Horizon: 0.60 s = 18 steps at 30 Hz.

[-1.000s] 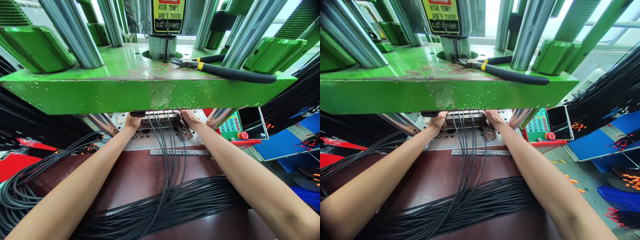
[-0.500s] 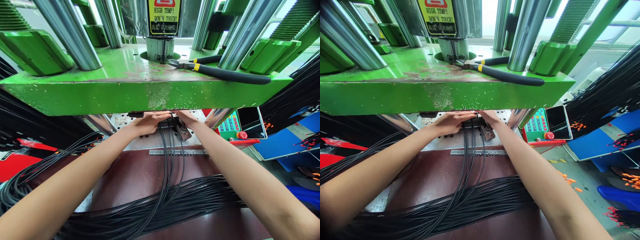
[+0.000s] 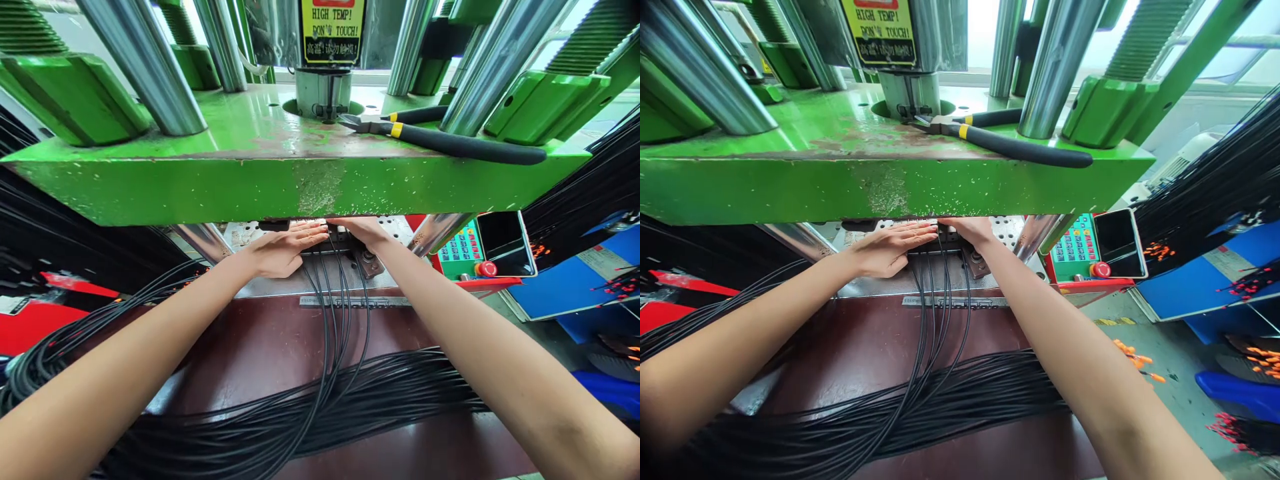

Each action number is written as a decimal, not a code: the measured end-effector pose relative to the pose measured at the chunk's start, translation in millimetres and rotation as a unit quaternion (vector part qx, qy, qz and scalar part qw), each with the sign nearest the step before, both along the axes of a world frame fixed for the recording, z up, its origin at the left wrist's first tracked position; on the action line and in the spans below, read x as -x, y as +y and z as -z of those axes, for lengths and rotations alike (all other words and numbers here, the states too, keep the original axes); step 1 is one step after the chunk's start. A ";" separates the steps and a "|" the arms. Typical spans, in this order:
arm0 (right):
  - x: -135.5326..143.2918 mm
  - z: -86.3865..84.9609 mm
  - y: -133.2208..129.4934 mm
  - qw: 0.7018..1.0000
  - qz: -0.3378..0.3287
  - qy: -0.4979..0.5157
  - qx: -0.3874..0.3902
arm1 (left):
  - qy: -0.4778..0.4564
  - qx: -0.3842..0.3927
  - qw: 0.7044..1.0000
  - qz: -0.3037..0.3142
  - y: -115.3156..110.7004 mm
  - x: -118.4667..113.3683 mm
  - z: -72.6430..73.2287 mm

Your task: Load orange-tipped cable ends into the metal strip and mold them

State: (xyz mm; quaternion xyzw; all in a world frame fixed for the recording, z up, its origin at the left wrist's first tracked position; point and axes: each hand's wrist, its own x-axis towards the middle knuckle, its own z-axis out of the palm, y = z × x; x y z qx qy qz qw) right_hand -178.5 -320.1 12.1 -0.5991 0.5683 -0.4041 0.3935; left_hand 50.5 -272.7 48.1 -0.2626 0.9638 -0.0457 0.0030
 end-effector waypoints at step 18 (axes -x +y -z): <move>-23.8 -15.2 16.4 0.909 -0.045 0.391 0.135 | 0.140 0.003 0.976 -0.169 4.7 -4.9 22.8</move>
